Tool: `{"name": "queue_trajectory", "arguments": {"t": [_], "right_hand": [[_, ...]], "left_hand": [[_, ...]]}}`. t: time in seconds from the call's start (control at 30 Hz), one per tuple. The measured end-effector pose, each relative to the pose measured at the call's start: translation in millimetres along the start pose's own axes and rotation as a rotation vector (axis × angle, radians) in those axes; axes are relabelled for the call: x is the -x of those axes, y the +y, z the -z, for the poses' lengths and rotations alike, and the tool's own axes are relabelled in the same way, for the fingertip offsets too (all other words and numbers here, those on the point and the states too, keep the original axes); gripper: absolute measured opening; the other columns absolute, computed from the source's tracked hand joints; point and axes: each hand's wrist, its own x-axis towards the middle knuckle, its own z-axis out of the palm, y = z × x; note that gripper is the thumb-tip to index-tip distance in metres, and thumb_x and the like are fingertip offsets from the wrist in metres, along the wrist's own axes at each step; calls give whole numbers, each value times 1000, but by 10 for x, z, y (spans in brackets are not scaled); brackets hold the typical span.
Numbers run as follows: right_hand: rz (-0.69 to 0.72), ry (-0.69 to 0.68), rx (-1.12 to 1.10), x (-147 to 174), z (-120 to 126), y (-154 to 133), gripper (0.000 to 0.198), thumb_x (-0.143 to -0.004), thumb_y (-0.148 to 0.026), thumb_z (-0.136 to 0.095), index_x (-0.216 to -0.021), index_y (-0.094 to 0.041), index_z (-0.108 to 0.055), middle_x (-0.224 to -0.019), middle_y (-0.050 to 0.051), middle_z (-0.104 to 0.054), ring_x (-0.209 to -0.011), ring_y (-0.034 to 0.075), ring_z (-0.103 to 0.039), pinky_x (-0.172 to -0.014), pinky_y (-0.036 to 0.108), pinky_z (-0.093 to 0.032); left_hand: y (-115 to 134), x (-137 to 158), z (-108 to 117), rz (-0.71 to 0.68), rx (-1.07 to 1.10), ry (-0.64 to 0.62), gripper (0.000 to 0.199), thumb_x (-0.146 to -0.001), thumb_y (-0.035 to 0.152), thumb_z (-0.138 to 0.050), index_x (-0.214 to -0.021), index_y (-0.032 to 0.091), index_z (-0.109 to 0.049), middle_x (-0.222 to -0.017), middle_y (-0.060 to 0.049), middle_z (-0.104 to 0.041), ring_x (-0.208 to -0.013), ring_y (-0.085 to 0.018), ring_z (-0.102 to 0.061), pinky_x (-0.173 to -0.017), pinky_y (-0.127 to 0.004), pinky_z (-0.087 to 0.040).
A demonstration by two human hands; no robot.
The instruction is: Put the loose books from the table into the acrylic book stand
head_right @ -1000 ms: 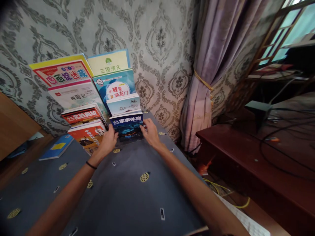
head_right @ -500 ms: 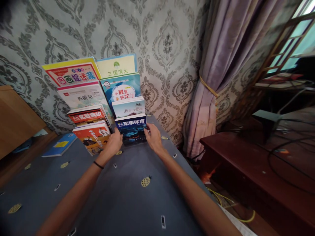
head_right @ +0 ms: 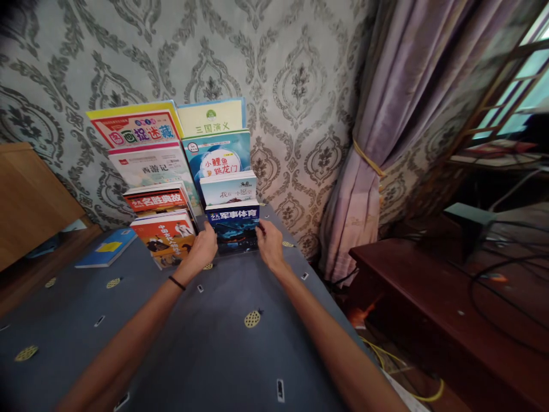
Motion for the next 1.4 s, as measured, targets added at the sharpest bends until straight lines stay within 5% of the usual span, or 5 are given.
{"name": "queue_trajectory", "arguments": {"t": [0.7,0.97,1.4], "right_hand": [[19,-3,155,37,-49,18,24,-90,-23,-43,-92,-24,-67,-78,5,-58,-74,25,-56,-71,38,-46],[22,73,106,124,-113,1,46,-91,-21,-41,-136,-21,-52,-102,12,-59,-89,28,-61,-82,45,-52],[19,30,111,147,-127,40,48,-89,-16,-41,-133,-22,-57,-95,10,-58,-84,27,-61,-81,44,-54]], "left_hand": [[2,-58,-23,-11,-98,54,58,-83,-1,-41,-140,-1,-30,-102,-26,-72,-100,-31,-72,-83,-37,-54],[-14,-41,-23,-14,-106,41,50,-85,1,-37,-136,0,-33,-102,-25,-72,-99,-31,-72,-81,-36,-53],[-14,-14,-7,-13,-94,27,50,-86,2,-38,-136,0,-32,-102,-26,-71,-100,-31,-72,-84,-37,-53]]}}
